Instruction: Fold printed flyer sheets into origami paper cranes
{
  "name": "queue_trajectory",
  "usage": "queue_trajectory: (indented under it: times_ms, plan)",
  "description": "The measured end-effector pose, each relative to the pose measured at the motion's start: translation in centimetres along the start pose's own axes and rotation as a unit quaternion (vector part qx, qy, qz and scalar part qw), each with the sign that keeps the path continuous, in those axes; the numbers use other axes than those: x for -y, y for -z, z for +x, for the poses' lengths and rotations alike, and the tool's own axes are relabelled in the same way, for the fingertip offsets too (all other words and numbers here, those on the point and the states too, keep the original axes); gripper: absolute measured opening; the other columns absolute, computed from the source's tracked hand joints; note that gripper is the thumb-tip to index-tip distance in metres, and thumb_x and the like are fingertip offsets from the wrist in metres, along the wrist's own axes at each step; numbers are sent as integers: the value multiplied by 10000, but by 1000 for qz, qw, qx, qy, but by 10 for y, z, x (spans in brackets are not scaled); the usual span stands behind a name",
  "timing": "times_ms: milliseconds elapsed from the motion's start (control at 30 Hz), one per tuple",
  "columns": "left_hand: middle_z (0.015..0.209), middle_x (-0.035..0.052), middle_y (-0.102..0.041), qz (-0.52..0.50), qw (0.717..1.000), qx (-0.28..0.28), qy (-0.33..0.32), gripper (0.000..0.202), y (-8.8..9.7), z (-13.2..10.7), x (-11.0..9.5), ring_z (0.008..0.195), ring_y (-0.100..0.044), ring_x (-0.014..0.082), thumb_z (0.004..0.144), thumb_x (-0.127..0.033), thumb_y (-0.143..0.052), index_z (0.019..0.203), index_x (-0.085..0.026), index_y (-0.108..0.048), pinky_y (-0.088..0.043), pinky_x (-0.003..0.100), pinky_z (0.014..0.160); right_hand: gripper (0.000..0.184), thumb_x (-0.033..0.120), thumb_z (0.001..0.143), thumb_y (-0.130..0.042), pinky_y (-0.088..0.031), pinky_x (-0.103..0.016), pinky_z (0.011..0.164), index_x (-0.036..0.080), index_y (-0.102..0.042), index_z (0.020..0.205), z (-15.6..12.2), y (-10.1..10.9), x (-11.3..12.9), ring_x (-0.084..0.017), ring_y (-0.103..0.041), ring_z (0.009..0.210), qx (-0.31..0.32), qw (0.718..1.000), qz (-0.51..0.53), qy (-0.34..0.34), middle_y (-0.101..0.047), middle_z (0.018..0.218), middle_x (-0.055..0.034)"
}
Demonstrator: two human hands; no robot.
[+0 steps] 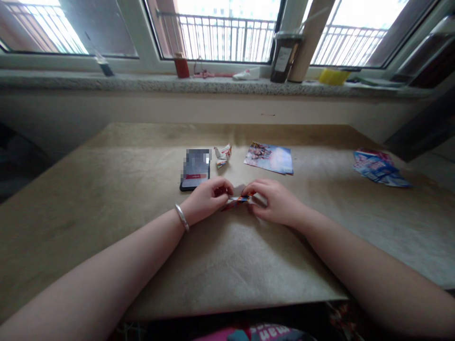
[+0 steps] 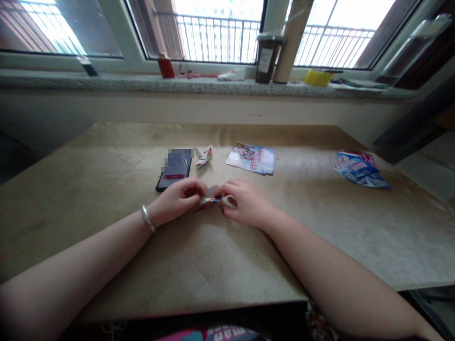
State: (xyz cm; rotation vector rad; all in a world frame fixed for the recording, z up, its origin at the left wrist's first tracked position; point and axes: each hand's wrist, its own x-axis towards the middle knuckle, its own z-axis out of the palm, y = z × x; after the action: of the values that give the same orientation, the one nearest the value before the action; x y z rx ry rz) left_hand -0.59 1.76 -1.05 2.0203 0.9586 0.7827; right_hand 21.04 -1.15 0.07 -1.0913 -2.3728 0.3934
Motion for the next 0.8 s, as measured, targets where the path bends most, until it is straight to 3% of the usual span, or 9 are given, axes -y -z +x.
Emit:
queue_trajectory:
  times_ms: [200, 300, 433, 533, 667, 800]
  plan:
    - [977, 53, -593, 38, 996, -2, -79, 153, 1, -1, -6, 915, -571, 145, 805, -148, -469, 776, -154, -620, -464, 295, 833, 80, 178, 767, -566, -425, -267, 705, 182, -632, 811, 1, -2, -1, -146, -574, 745, -42, 994, 58, -84, -652, 784, -18]
    - [1024, 67, -590, 73, 994, 3, -75, 140, 0, -4, -12, 827, -577, 130, 835, -255, -527, 816, -153, -621, -487, 259, 723, 80, 199, 763, -563, -418, -239, 629, 177, -623, 811, 0, -5, -2, -122, -549, 661, -39, 984, 116, -130, -625, 724, 4]
    - [972, 51, -609, 153, 983, -13, -105, 87, -3, -7, -14, 793, -575, 113, 833, -196, -537, 812, -154, -610, -485, 232, 710, 80, 236, 766, -572, -388, -214, 542, 171, -612, 790, 0, -9, -3, -98, -496, 569, -14, 978, 141, -156, -564, 641, 30]
    - [962, 41, -624, 211, 970, -4, -120, 80, -4, -7, -12, 800, -589, 118, 829, -162, -536, 851, -160, -612, -489, 240, 730, 69, 202, 761, -572, -405, -217, 562, 171, -621, 798, 0, -11, -5, -98, -515, 589, -27, 984, 110, -141, -583, 686, 17]
    - [998, 50, -638, 289, 949, 7, -129, 103, -3, -6, -9, 870, -588, 155, 813, -134, -548, 869, -166, -628, -484, 292, 791, 90, 141, 758, -566, -456, -252, 709, 178, -645, 780, 1, -11, -8, -124, -575, 770, -57, 995, 41, -77, -620, 959, -52]
    - [935, 50, -630, 354, 925, 30, -133, 140, -2, -6, -9, 856, -565, 172, 816, -121, -549, 886, -178, -656, -469, 309, 792, 119, 149, 780, -567, -437, -290, 771, 194, -676, 796, 2, -6, -6, -174, -570, 865, -23, 996, -71, -53, -642, 910, -57]
